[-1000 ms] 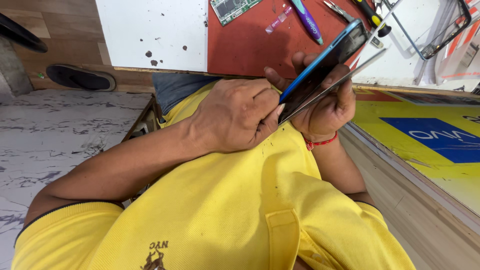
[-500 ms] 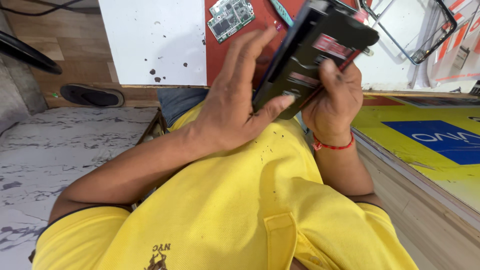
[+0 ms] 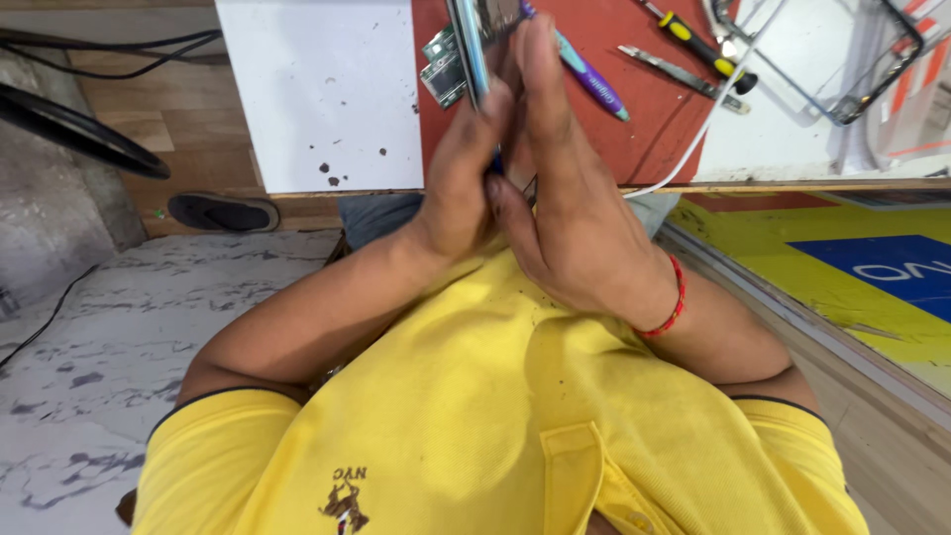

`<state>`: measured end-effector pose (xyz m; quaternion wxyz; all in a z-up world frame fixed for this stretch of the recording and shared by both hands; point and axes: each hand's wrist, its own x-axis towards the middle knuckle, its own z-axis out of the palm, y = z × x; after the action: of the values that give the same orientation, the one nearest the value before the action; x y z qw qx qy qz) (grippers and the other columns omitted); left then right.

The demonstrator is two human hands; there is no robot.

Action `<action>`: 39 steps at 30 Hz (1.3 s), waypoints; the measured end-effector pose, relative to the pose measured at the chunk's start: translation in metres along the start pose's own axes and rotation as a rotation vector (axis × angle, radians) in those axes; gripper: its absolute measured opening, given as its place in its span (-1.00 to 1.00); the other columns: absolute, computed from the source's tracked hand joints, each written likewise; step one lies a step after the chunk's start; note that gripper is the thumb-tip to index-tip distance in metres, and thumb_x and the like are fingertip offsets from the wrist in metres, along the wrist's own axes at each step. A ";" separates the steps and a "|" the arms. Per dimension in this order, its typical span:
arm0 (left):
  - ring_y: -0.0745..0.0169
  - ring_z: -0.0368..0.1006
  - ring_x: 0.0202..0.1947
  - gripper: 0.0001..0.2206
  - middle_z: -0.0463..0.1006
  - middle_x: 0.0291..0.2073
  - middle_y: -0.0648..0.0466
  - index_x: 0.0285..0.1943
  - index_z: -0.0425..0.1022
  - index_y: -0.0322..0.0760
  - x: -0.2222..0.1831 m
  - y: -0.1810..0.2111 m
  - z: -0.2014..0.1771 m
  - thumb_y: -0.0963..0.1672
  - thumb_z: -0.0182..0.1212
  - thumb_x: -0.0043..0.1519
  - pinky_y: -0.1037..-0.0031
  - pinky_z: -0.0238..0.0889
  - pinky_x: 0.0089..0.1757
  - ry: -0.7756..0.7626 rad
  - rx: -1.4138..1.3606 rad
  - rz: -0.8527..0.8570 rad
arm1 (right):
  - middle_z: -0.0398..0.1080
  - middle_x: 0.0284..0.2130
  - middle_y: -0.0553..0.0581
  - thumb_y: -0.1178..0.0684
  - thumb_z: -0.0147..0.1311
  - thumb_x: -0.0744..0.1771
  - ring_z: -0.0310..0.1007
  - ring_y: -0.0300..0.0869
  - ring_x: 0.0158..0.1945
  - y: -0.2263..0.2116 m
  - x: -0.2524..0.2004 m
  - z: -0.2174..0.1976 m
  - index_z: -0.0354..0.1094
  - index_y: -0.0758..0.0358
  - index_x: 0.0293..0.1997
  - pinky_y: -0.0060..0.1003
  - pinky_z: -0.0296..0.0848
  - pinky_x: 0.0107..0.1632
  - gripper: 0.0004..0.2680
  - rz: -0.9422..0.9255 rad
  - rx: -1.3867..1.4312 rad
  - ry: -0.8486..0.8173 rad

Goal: The person removes the back cover and screen of a mobile phone, using hands and a prying tool to separate the components from the frame.

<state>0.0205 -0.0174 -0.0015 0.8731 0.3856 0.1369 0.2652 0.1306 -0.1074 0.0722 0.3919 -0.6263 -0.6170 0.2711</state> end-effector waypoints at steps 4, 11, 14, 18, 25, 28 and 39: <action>0.15 0.29 0.13 -0.41 0.28 0.22 -0.09 0.44 0.09 -0.54 -0.001 0.008 -0.020 0.11 -0.06 0.57 0.22 0.22 0.20 -0.011 -0.502 -0.122 | 0.12 0.32 0.48 0.32 0.19 0.32 0.06 0.26 0.47 0.002 -0.015 0.009 0.00 0.38 0.40 0.14 -0.01 0.52 -0.51 -0.133 -0.077 -0.045; 0.16 0.39 0.15 -0.40 0.31 0.29 -0.12 0.50 0.11 -0.55 0.007 0.031 -0.038 -0.03 0.05 0.38 0.32 0.28 0.23 -0.171 -0.581 -0.238 | 0.49 0.04 0.25 0.33 0.25 0.34 0.48 0.09 0.26 0.028 -0.046 0.013 0.40 0.34 0.08 0.11 0.28 0.47 -0.78 -0.162 -0.176 0.189; 0.15 0.39 0.13 -0.40 0.31 0.30 -0.16 0.48 0.10 -0.58 0.007 0.032 -0.032 -0.04 0.06 0.36 0.36 0.24 0.20 -0.196 -0.605 -0.268 | 0.45 0.06 0.26 0.24 0.34 0.34 0.46 0.09 0.22 0.030 -0.048 0.011 0.42 0.29 0.11 0.07 0.36 0.40 -0.75 -0.127 -0.291 0.236; 0.15 0.39 0.10 -0.45 0.33 0.28 -0.13 0.45 0.14 -0.54 0.007 0.031 -0.032 -0.03 0.03 0.38 0.34 0.22 0.17 -0.233 -0.618 -0.246 | 0.42 0.08 0.26 0.11 0.43 0.33 0.46 0.08 0.15 0.028 -0.044 0.012 0.45 0.30 0.10 0.03 0.44 0.28 -0.72 -0.133 -0.305 0.242; 0.04 0.39 0.15 -0.51 0.33 0.21 -0.16 0.46 0.13 -0.52 0.003 0.027 -0.026 -0.04 -0.07 0.45 0.19 0.29 0.25 -0.116 -0.799 -0.337 | 0.42 0.01 0.18 0.11 0.46 0.31 0.44 0.03 0.02 0.036 -0.051 0.018 0.47 0.28 0.06 -0.06 0.46 0.07 -0.72 -0.177 -0.342 0.337; 0.03 0.40 0.16 -0.54 0.33 0.20 -0.16 0.46 0.13 -0.42 0.003 0.026 -0.025 -0.05 -0.09 0.45 0.19 0.29 0.24 -0.118 -0.763 -0.336 | 0.46 0.02 0.13 0.14 0.49 0.29 0.48 -0.02 0.01 0.041 -0.054 0.016 0.46 0.28 0.02 -0.12 0.48 -0.02 -0.72 -0.203 -0.302 0.398; 0.23 -0.09 0.48 -0.32 -0.06 0.45 -0.08 0.59 -0.34 -0.45 -0.009 0.002 -0.010 0.04 0.00 0.57 0.40 -0.11 0.42 0.052 0.527 0.136 | 0.44 0.15 0.25 0.19 0.25 0.35 0.56 -0.08 0.25 0.029 -0.041 0.030 0.10 0.43 0.40 -0.18 0.60 0.29 -0.53 0.282 0.129 0.161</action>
<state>0.0083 -0.0151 -0.0068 0.7189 0.6011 0.1973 0.2881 0.1182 -0.1412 0.0254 0.4374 -0.7000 -0.4707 0.3115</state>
